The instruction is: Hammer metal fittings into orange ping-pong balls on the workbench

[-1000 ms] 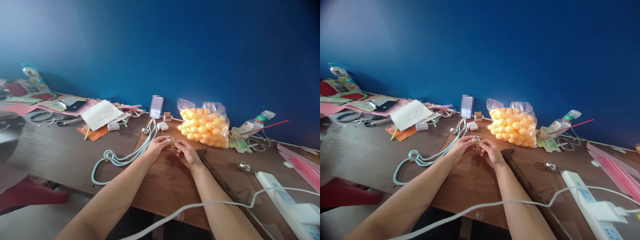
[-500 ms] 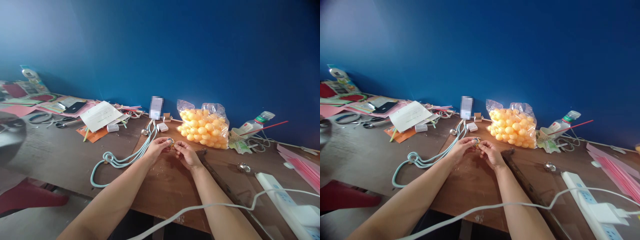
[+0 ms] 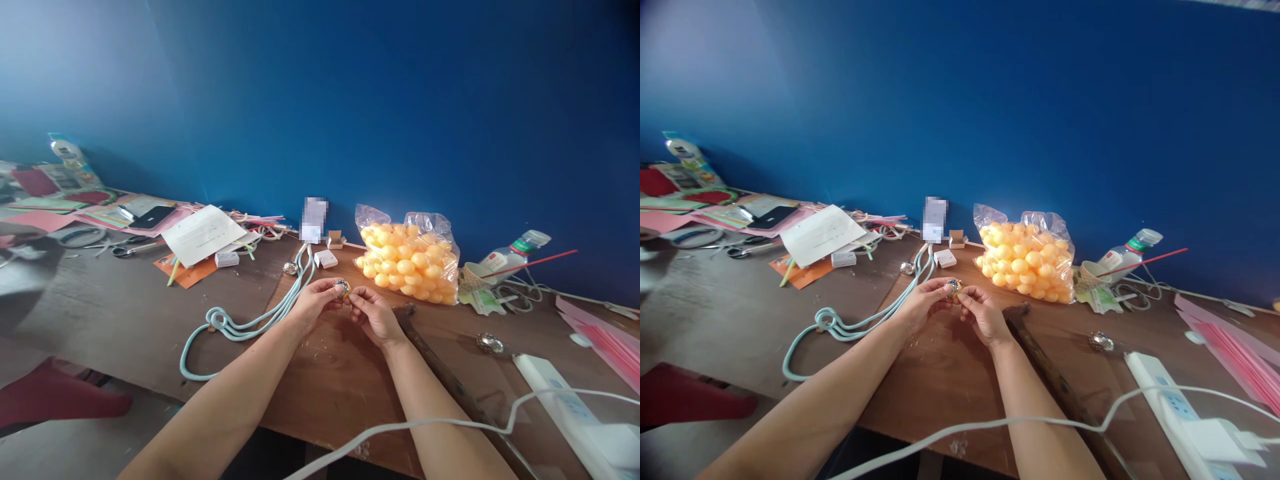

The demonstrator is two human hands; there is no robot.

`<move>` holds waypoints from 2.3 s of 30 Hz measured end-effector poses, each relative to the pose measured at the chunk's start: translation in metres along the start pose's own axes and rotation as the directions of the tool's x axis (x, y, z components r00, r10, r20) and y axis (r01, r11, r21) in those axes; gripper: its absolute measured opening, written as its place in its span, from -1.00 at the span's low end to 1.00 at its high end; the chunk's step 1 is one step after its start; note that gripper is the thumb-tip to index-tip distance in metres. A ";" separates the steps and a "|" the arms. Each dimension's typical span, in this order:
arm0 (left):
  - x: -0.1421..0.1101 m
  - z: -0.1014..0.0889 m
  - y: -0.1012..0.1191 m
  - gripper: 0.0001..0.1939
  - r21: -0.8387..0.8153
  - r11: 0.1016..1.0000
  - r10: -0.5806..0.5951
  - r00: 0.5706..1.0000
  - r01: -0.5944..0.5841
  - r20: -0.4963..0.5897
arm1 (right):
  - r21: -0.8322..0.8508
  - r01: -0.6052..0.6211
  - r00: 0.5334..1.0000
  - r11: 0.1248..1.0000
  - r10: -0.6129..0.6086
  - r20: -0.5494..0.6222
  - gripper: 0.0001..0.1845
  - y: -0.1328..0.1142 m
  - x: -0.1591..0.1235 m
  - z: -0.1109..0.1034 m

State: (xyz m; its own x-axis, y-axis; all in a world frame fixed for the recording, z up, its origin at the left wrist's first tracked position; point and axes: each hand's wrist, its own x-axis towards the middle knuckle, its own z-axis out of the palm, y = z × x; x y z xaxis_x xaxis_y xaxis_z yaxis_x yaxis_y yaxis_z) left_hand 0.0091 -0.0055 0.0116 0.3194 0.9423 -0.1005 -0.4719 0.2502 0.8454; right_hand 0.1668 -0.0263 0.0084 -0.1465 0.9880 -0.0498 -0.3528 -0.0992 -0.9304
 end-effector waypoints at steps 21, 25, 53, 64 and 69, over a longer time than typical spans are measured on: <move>0.001 0.000 0.001 -0.58 -0.051 0.998 0.020 1.000 -0.021 -0.010 | -0.009 0.062 0.997 0.998 -0.063 -0.040 -0.77 0.003 0.000 0.004; 0.001 0.001 0.001 -0.59 -0.050 0.998 0.022 1.000 -0.023 -0.010 | -0.005 0.058 0.998 0.998 -0.058 -0.032 -0.78 0.002 0.000 0.004; 0.000 0.001 0.000 -0.60 -0.039 0.999 0.018 1.000 -0.018 -0.008 | -0.024 0.047 0.999 0.999 -0.047 -0.026 -0.73 0.002 0.001 0.003; 0.001 -0.002 -0.002 -0.63 -0.023 0.999 0.023 1.000 -0.023 0.012 | -0.031 0.026 1.000 0.999 -0.026 0.004 -0.76 0.000 0.000 0.001; 0.001 -0.001 -0.002 -0.63 -0.025 0.999 0.023 1.000 -0.023 0.007 | -0.029 0.027 1.000 0.999 -0.027 -0.003 -0.74 0.001 0.000 0.001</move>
State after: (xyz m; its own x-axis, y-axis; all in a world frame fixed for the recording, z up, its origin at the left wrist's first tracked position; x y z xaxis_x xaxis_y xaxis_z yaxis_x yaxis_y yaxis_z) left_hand 0.0095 -0.0050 0.0095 0.3144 0.9461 -0.0771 -0.4997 0.2340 0.8340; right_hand 0.1655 -0.0261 0.0082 -0.1339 0.9907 -0.0258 -0.3298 -0.0691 -0.9415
